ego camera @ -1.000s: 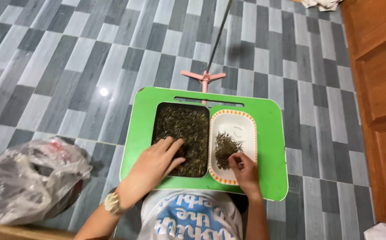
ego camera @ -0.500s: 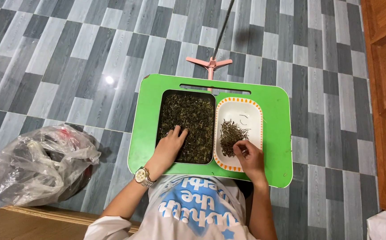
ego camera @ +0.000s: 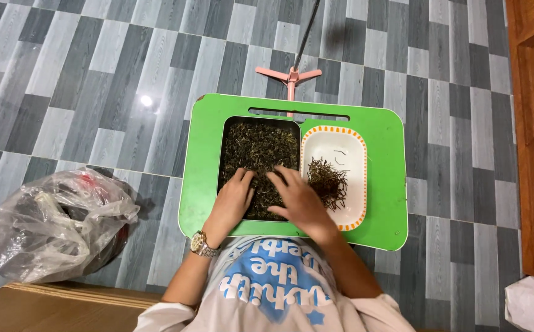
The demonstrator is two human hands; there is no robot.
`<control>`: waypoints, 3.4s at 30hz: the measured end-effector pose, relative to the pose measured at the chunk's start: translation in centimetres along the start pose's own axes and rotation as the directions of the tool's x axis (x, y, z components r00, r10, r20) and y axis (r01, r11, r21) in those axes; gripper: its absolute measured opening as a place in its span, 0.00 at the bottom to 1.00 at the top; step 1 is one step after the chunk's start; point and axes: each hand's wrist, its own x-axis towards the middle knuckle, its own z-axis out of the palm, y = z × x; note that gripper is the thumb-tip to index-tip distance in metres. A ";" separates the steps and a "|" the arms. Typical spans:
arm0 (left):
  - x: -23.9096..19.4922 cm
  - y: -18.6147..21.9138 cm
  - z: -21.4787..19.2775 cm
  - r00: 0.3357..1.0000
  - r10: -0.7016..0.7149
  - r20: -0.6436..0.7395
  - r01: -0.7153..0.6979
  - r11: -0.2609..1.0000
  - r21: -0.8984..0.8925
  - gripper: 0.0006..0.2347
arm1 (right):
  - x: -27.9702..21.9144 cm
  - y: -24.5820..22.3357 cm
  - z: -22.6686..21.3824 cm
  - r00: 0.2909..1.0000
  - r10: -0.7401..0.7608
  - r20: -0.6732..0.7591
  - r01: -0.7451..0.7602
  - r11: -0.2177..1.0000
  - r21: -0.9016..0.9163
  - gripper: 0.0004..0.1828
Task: Sorting dried tea leaves by manually removing stems and placing them into a separate dish
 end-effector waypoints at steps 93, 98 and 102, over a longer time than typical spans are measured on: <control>0.5 1.5 0.8 0.898 -0.070 -0.434 -0.139 0.891 -0.431 0.06 | -0.4 1.1 0.5 0.850 0.027 -0.526 0.125 0.959 0.252 0.04; 0.5 1.1 1.3 0.875 -0.009 -0.484 -0.157 0.940 -0.302 0.07 | -2.6 4.4 2.2 0.853 0.123 -0.508 0.018 0.964 0.264 0.03; 0.3 0.9 1.6 0.864 0.111 -0.491 -0.238 0.950 -0.204 0.06 | -5.2 6.3 1.8 0.871 0.188 -0.453 -0.109 0.975 0.195 0.06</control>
